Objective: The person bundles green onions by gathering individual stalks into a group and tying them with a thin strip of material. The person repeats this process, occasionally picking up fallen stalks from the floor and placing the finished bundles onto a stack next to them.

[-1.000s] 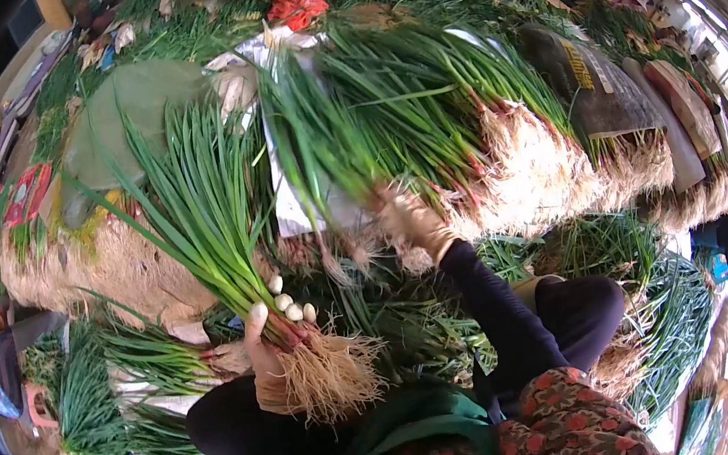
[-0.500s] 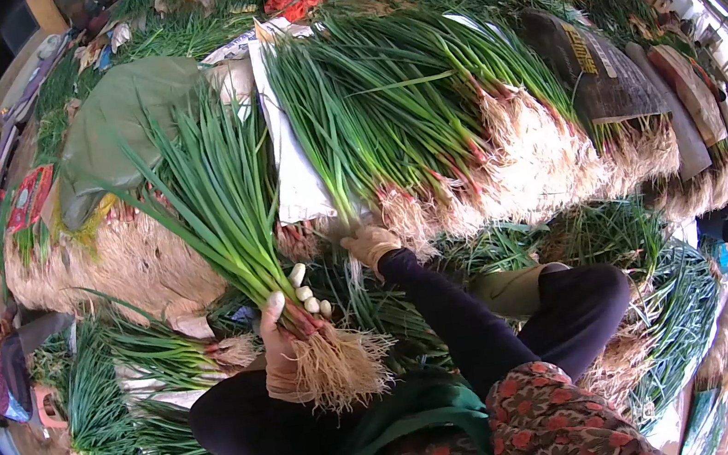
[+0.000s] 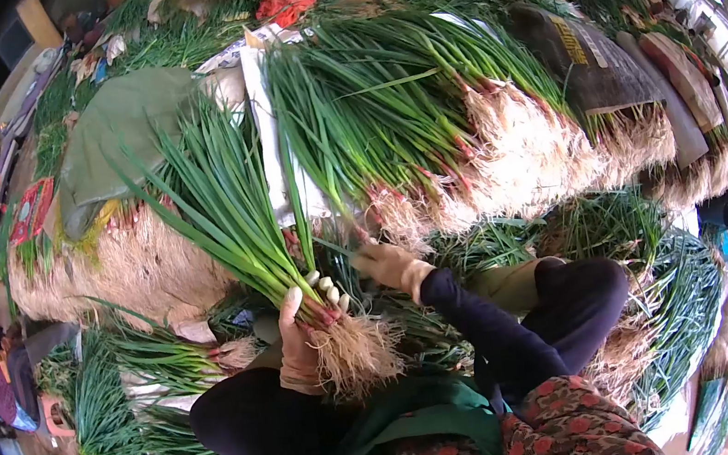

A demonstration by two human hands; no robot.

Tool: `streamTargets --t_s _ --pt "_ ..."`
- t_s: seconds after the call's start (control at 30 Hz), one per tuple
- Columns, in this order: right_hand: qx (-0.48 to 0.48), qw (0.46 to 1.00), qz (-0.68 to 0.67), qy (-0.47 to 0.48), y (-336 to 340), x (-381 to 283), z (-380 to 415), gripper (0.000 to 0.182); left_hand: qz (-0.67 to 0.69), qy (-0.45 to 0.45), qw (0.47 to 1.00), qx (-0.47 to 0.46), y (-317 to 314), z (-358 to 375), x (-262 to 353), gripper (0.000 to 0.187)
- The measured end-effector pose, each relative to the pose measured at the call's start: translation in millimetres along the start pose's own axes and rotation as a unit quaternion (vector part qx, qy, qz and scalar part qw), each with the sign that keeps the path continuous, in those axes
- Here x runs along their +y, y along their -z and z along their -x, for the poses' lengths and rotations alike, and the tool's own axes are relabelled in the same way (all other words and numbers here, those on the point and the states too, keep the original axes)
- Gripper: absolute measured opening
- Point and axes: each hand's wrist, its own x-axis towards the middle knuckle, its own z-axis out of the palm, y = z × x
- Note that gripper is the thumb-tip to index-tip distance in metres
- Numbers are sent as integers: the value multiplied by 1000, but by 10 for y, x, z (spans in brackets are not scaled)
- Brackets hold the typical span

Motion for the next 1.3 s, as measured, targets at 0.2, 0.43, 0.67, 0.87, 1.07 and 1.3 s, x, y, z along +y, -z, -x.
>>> streamTargets --t_s 0.2,0.43,0.67,0.87,1.07,1.3 --pt "90 933 -328 -115 -415 -386 -376 25 -81 -1 996 -20 239 -34 -89 39" --pt "-129 943 281 127 -381 781 -237 28 -6 10 999 -36 -70 46 -46 43" --pt "87 925 363 -74 169 9 -524 47 -28 81 996 -15 39 -30 -79 42" --pt "142 973 183 15 256 -159 64 43 -32 38 998 36 -176 38 -92 48" --pt "-143 960 237 47 -308 334 490 43 -114 119 986 4 215 -167 -244 52" --pt "-187 913 -324 -161 19 685 89 61 -178 67 981 35 192 -177 -318 50"
